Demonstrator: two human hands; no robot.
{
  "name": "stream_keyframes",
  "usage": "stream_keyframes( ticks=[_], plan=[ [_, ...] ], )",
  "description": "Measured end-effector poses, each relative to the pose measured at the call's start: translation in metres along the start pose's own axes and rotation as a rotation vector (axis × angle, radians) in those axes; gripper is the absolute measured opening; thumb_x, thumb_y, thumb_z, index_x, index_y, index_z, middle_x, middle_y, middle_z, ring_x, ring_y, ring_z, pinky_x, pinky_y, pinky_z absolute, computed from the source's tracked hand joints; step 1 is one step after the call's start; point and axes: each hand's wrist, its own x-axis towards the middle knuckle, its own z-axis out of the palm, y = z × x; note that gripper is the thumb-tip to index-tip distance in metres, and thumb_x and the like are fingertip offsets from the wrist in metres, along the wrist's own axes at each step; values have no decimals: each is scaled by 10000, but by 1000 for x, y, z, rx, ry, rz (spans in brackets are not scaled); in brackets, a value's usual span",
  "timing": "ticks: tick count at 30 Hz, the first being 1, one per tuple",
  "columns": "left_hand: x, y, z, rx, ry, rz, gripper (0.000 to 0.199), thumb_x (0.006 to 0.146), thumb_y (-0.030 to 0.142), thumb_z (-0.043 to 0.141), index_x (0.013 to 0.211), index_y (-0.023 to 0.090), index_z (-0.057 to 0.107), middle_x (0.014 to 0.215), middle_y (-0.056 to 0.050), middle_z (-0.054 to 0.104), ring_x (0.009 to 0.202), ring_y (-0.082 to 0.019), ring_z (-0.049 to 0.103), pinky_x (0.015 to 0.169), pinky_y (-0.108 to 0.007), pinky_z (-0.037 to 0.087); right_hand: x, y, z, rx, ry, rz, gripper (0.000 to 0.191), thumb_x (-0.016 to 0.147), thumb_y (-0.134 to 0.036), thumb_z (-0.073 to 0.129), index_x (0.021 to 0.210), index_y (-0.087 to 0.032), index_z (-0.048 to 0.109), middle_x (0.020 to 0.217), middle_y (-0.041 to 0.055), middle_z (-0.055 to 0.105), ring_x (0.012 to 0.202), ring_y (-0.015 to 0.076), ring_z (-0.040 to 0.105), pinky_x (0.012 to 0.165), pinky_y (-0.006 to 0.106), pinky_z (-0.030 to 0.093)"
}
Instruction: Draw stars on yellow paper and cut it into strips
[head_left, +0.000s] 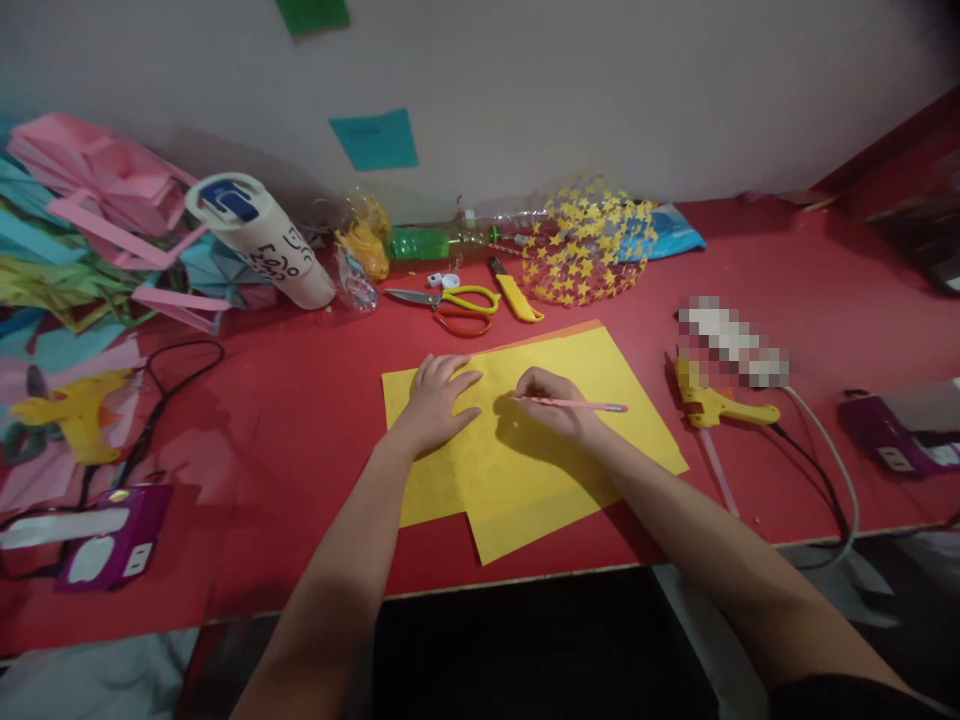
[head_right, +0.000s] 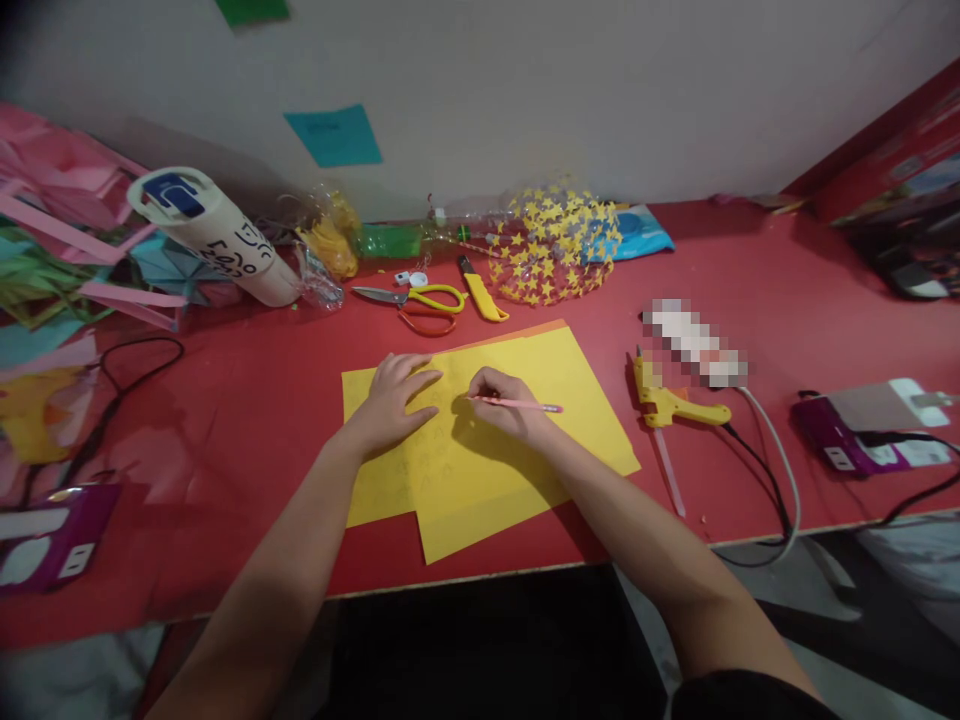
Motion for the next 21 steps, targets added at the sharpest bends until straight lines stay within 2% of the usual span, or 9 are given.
stream_keyframes(
  ticks=[3,6,11,21],
  plan=[
    [-1,4,-3,-41,-13,0,386,889,350,596,1257,234,580,1453,-96,424,1384,-301,312,1186,-524,198,-3,-4,2,-37,-72,-34,92,675,-269,593,720,-198,556,630,-13,574,564,125,482,521,249,338],
    [-3,9,-6,-133,-69,8,423,855,330,628,1257,207,586,1490,-117,376,1400,-308,287,1160,-503,277,-5,-7,3,-55,-54,-43,85,665,-268,578,682,-202,528,581,-28,531,532,113,433,504,246,305],
    [-3,11,-7,-169,-121,-17,459,797,260,659,1248,207,594,1497,-116,363,1418,-317,266,1170,-516,262,-6,-3,5,-102,-76,-36,90,669,-271,558,639,-205,505,563,-29,518,514,104,410,489,245,283],
    [-2,10,-8,-180,-145,-25,445,811,296,644,1247,231,579,1495,-107,357,1421,-312,260,1168,-518,265,-6,0,4,-132,-114,-48,111,702,-276,565,643,-209,500,569,-28,514,527,112,427,502,248,300]
  ],
)
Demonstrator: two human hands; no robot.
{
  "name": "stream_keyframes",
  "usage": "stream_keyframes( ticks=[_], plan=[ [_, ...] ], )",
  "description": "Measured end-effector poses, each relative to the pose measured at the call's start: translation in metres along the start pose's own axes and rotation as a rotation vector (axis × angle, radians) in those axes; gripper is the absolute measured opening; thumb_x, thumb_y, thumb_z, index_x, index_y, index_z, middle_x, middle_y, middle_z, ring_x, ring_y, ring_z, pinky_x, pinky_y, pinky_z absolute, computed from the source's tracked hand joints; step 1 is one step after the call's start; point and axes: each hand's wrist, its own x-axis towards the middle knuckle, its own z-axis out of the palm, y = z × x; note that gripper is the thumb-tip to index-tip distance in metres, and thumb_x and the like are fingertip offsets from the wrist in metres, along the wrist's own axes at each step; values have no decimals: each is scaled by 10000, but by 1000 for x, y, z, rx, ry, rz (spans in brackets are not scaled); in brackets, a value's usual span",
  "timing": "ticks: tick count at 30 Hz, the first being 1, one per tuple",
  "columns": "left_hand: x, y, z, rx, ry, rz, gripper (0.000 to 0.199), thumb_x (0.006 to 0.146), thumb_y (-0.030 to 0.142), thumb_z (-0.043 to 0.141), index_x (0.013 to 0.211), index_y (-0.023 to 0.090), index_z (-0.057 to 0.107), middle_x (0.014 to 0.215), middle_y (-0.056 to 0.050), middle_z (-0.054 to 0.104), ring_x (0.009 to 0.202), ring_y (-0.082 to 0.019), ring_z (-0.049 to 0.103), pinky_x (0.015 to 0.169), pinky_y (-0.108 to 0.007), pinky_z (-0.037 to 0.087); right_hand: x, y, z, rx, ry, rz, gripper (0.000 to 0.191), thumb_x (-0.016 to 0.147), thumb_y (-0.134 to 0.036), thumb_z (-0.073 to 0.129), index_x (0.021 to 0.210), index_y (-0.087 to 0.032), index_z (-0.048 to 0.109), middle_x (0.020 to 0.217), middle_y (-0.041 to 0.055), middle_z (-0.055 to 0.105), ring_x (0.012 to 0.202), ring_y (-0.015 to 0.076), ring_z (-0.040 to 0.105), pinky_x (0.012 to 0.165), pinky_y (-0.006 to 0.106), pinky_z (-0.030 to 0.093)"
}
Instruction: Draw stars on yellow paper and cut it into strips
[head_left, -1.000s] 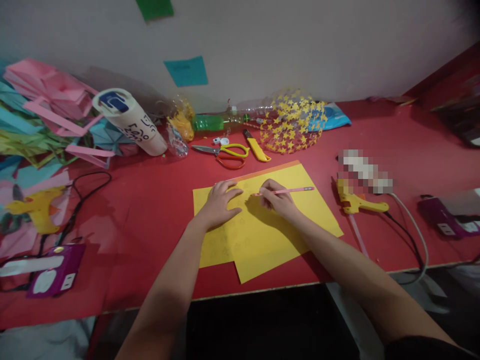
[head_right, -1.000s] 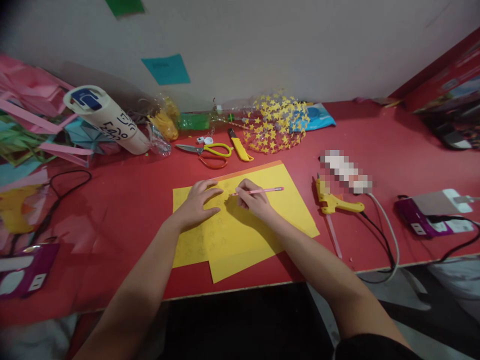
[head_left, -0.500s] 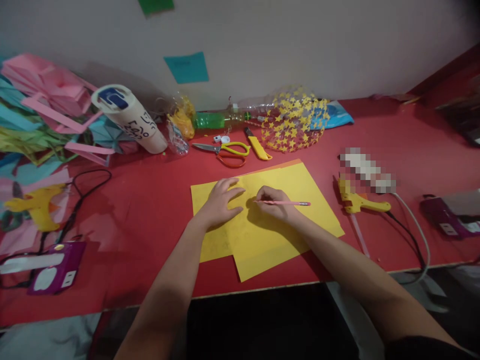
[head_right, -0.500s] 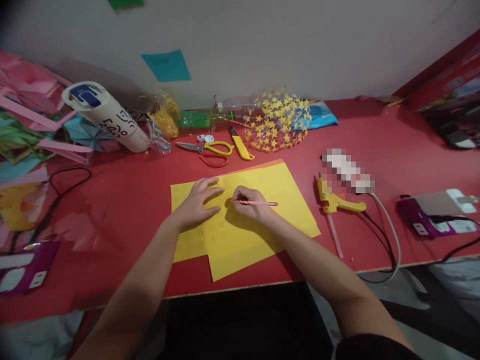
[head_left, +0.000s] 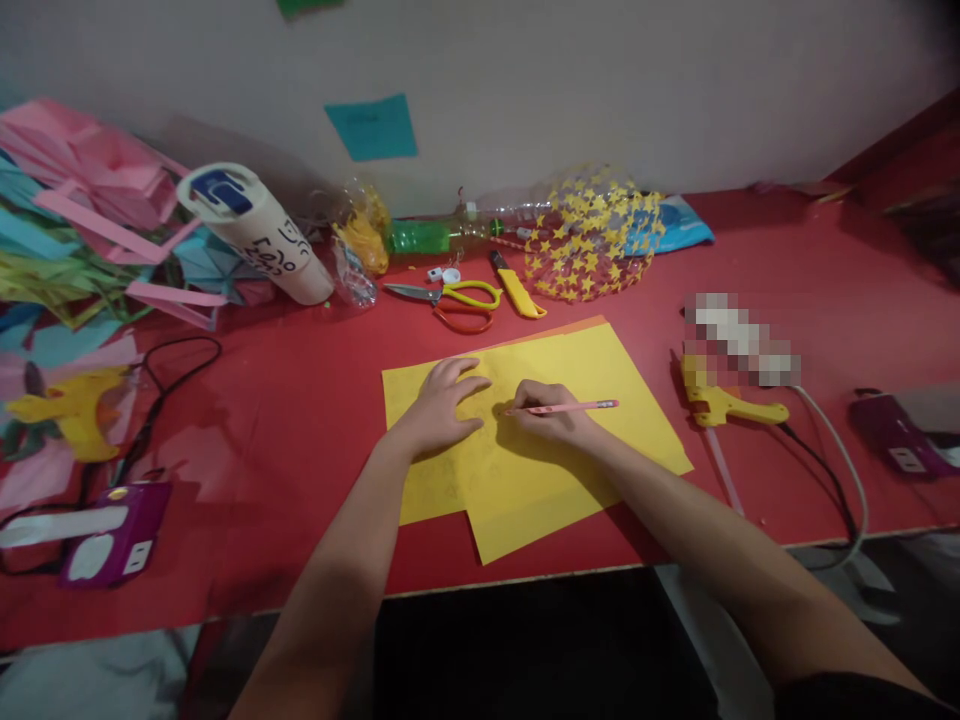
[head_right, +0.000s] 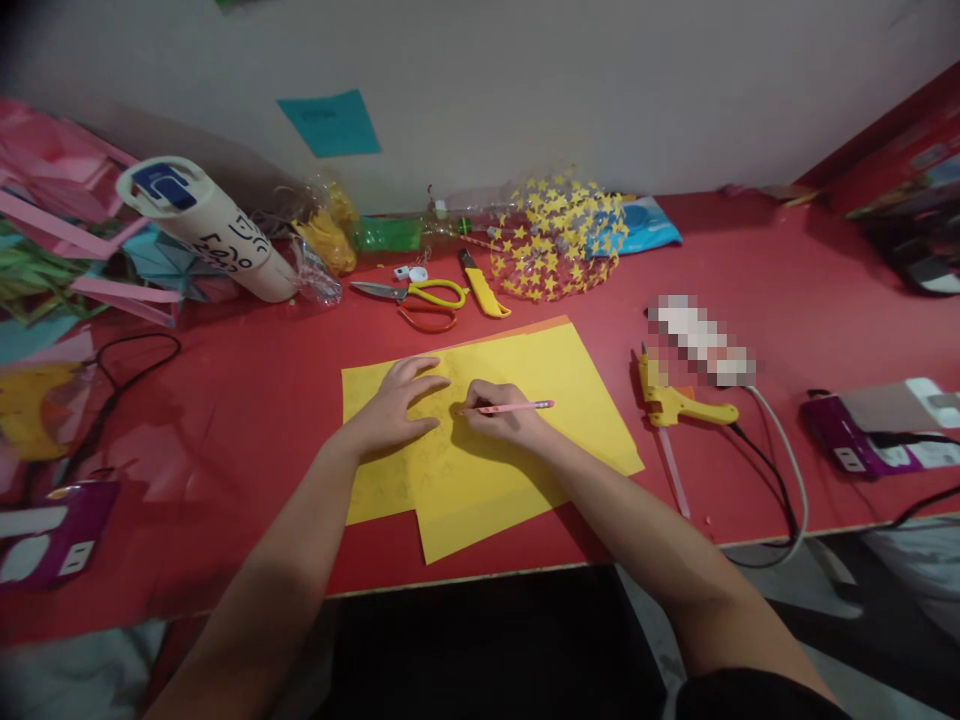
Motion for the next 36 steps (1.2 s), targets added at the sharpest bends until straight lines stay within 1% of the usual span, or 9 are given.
stream_keyframes(
  ticks=[4,10,16,21,24,27,33,36],
  plan=[
    [0,-2,1,-1,10,11,442,808,306,649,1239,230,584,1489,-110,363,1415,-323,267,1166,-527,266,-2,-2,2,1,4,20,128,721,-276,577,641,-206,505,578,-27,515,546,115,437,508,244,309],
    [0,-1,1,2,6,6,439,801,291,645,1234,248,582,1492,-93,359,1421,-321,259,1165,-530,272,-1,1,6,-20,91,39,130,711,-287,571,642,-209,493,575,-24,517,566,126,447,524,249,314],
    [0,1,0,1,-1,-6,451,795,269,647,1238,217,586,1494,-110,358,1421,-321,254,1169,-519,265,2,1,6,-30,123,47,149,712,-319,558,643,-214,477,567,-22,506,546,126,418,518,263,300],
    [0,1,0,6,-8,-9,453,801,285,651,1244,217,584,1502,-113,350,1426,-323,247,1170,-527,259,3,0,7,-20,147,44,169,724,-343,559,654,-219,468,556,-26,494,538,125,420,508,260,300],
    [0,0,0,-4,3,-9,450,798,285,650,1240,244,582,1503,-96,351,1428,-321,249,1168,-531,264,2,-2,6,-21,148,49,171,730,-348,551,655,-220,467,559,-23,495,536,126,420,504,261,299],
    [0,0,1,-2,5,-9,451,797,277,647,1241,238,584,1501,-102,353,1426,-318,253,1167,-527,267,2,-4,6,-20,141,52,180,720,-349,552,640,-222,454,549,-28,477,521,119,395,495,262,285],
    [0,-3,3,9,32,19,439,800,297,657,1231,250,586,1482,-92,376,1414,-316,279,1166,-529,271,1,-5,5,-22,130,32,126,677,-285,519,614,-224,429,524,-42,437,510,107,358,488,255,257],
    [0,-2,2,12,21,9,446,799,294,656,1237,246,585,1488,-96,371,1417,-319,273,1166,-529,270,1,-3,4,-15,112,34,119,663,-273,521,608,-221,428,518,-44,441,503,103,355,479,249,246]
  ],
)
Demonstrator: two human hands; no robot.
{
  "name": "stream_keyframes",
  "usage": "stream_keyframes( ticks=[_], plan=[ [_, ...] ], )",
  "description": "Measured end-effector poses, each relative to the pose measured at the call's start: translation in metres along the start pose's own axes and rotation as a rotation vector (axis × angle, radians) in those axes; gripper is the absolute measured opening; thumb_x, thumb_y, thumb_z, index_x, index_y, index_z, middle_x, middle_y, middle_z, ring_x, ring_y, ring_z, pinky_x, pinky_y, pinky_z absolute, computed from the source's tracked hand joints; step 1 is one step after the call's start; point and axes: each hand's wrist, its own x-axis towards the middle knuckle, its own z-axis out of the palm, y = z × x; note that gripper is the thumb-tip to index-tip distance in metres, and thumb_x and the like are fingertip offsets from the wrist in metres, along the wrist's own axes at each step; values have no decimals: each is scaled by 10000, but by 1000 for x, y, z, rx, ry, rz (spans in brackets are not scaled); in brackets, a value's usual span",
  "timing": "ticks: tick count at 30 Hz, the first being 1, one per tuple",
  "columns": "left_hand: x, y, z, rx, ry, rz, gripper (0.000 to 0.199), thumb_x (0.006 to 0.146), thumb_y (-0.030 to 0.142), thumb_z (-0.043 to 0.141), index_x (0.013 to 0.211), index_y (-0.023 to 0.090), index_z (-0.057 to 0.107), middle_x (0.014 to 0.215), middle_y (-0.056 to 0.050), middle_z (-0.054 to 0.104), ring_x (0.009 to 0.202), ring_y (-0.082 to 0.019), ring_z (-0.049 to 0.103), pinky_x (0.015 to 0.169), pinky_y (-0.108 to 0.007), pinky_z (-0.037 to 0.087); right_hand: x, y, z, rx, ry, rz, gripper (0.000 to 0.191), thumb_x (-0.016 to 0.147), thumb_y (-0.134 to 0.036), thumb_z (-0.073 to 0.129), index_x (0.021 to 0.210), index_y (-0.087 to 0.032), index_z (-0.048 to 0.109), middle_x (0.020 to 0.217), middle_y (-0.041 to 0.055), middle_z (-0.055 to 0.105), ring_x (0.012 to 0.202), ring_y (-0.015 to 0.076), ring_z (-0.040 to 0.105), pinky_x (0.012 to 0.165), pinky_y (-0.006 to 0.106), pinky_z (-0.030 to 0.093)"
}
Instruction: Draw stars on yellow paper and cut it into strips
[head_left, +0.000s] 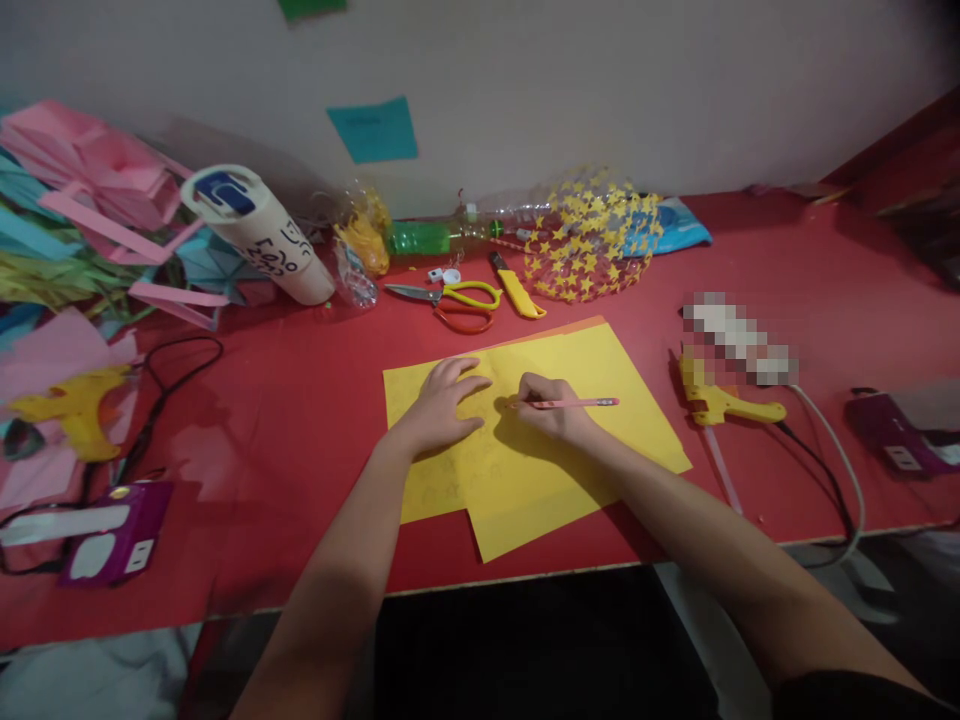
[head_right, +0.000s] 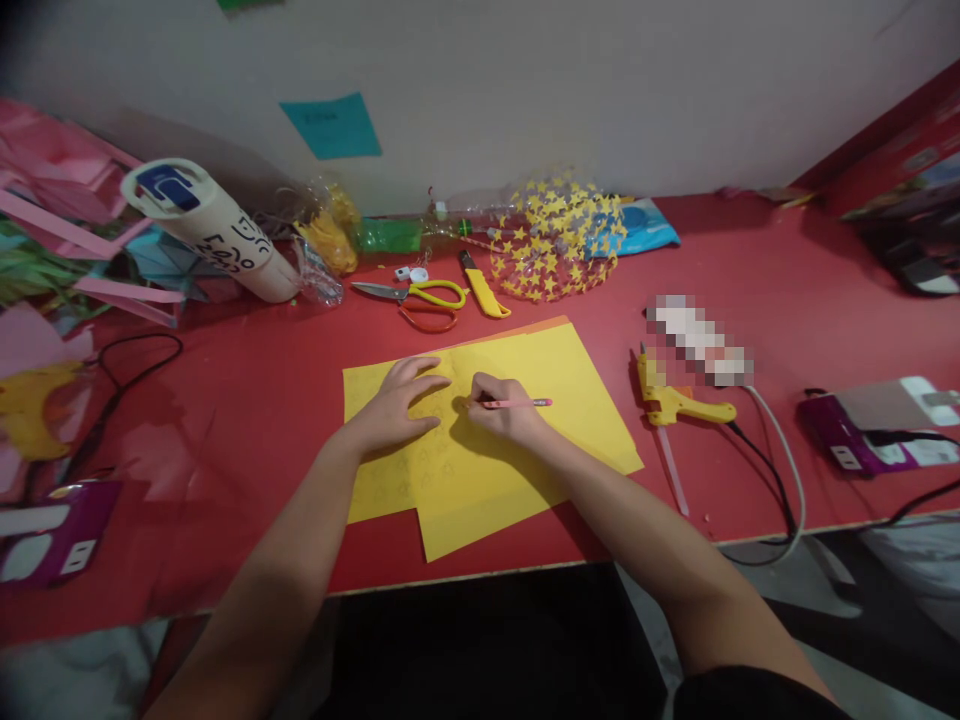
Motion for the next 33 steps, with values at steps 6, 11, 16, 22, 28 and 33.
stream_keyframes(
  ticks=[6,11,16,22,28,33],
  plan=[
    [0,1,-2,-5,-20,-9,453,798,280,645,1244,241,581,1497,-97,356,1424,-317,256,1169,-530,264,2,4,-3,-29,-42,-19,100,633,-252,513,592,-219,427,505,-46,435,487,96,351,463,248,234],
    [0,0,-1,-5,-9,-1,447,797,298,654,1235,247,585,1489,-94,365,1417,-322,267,1165,-534,271,1,5,-3,-25,-46,-32,101,638,-238,508,590,-217,421,504,-53,414,489,92,341,464,246,230],
    [0,0,-1,-4,-6,1,447,795,288,657,1234,246,585,1489,-97,364,1418,-320,267,1166,-527,270,1,6,-2,-28,-52,-40,110,645,-246,515,590,-216,426,506,-52,411,485,92,341,462,246,228],
    [0,3,-2,-9,-20,-9,466,793,267,663,1248,197,584,1493,-125,359,1419,-327,259,1174,-521,254,0,5,-2,-20,-54,-38,97,652,-247,515,604,-216,437,514,-45,440,494,98,359,474,246,241],
    [0,2,-1,-14,-9,2,438,804,286,655,1233,226,585,1491,-109,358,1419,-322,260,1169,-526,258,0,4,0,-30,-55,-37,98,659,-271,523,623,-219,447,539,-32,477,513,109,397,495,252,284],
    [0,3,-2,-15,-18,-5,441,797,278,658,1228,216,589,1490,-114,357,1418,-318,259,1173,-511,255,0,5,4,-56,-36,-14,117,672,-301,538,632,-216,469,561,-20,507,545,124,443,513,250,323]
  ],
)
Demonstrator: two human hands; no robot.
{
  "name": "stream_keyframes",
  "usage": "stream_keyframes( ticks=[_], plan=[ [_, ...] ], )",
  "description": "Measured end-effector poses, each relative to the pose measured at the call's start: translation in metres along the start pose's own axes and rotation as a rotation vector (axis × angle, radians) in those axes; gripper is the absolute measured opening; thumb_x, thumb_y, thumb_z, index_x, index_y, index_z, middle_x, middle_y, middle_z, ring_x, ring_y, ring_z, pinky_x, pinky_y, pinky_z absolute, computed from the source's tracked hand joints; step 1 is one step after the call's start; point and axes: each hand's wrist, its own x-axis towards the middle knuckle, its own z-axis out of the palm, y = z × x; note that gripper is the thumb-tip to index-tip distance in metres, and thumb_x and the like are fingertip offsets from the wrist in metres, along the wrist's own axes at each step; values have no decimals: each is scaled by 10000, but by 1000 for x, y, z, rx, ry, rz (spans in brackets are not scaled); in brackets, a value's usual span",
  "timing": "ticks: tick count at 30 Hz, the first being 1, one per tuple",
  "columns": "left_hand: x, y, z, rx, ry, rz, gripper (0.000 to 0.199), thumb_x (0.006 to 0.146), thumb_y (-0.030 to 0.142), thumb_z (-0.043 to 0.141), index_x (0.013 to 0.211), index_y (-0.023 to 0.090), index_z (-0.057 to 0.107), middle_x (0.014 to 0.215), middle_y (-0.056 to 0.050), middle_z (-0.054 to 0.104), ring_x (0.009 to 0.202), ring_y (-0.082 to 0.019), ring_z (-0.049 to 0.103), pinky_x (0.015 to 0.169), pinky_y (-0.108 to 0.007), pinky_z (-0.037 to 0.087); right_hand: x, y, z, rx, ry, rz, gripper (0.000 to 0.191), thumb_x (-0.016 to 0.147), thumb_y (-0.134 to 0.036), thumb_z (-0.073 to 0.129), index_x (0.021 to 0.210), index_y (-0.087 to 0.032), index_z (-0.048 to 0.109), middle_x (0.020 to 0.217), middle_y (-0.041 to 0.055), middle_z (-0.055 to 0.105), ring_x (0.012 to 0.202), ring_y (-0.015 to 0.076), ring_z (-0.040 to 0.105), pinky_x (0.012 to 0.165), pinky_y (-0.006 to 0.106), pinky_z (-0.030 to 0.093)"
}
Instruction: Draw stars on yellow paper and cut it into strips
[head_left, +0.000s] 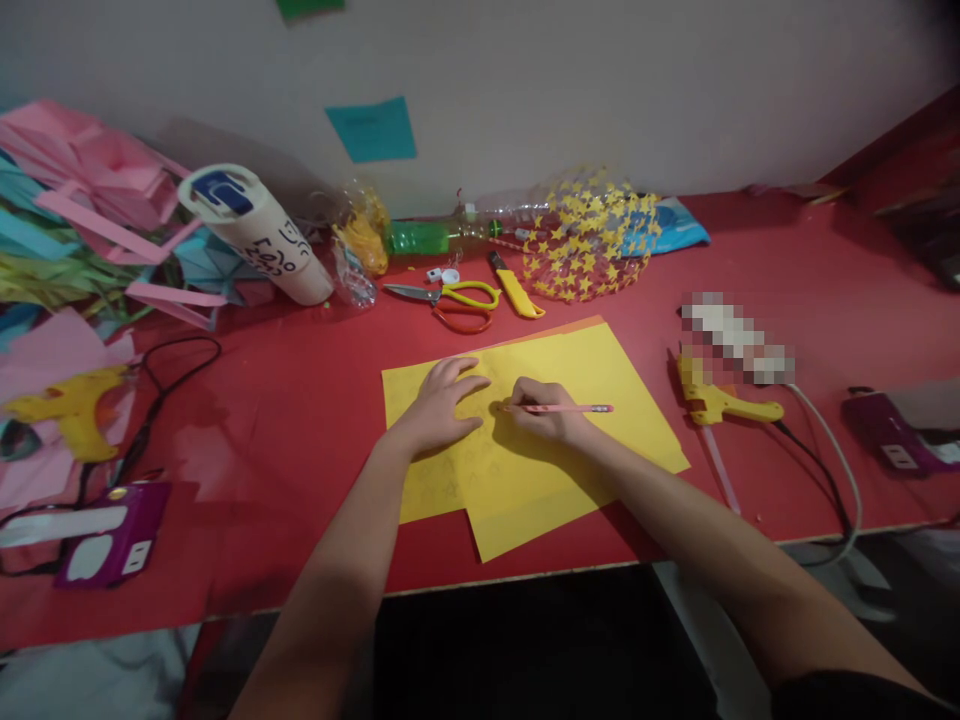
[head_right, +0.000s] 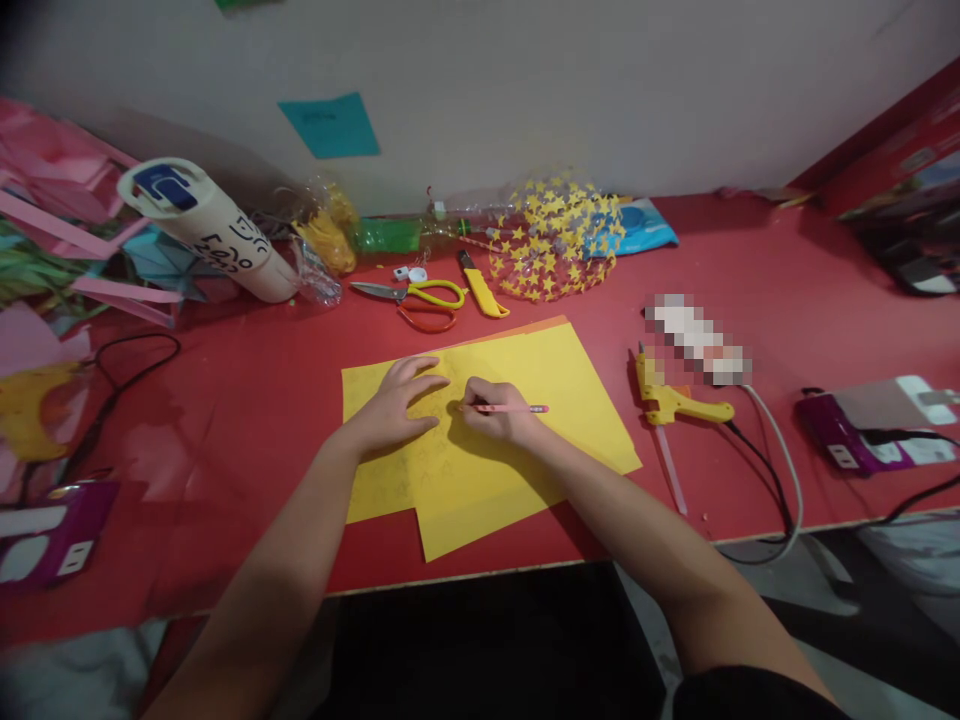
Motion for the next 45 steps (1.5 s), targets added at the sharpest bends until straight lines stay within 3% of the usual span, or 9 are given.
stream_keyframes(
  ticks=[13,29,40,45],
  plan=[
    [0,1,0,-11,7,0,445,796,263,646,1234,216,582,1489,-112,358,1416,-310,259,1169,-516,255,-10,-22,2,170,-29,225,150,720,-318,602,685,-213,502,567,-45,499,443,91,465,364,189,370],
    [0,-3,2,8,12,11,454,807,314,659,1245,222,583,1492,-111,360,1414,-317,266,1164,-527,261,-5,-12,2,-52,137,97,103,661,-194,491,587,-214,422,510,-41,446,486,93,375,463,227,280],
    [0,-1,0,7,-11,-5,480,809,289,660,1270,186,580,1504,-130,343,1424,-321,242,1175,-512,246,-5,-12,-1,-88,133,100,90,645,-226,484,582,-219,421,499,-47,436,477,95,367,469,235,277],
    [0,-1,0,3,-2,-7,457,806,298,654,1252,225,579,1501,-105,348,1426,-312,244,1174,-515,251,-5,-8,3,-106,120,123,114,653,-221,498,579,-218,412,500,-44,448,477,93,380,457,228,271]
  ],
)
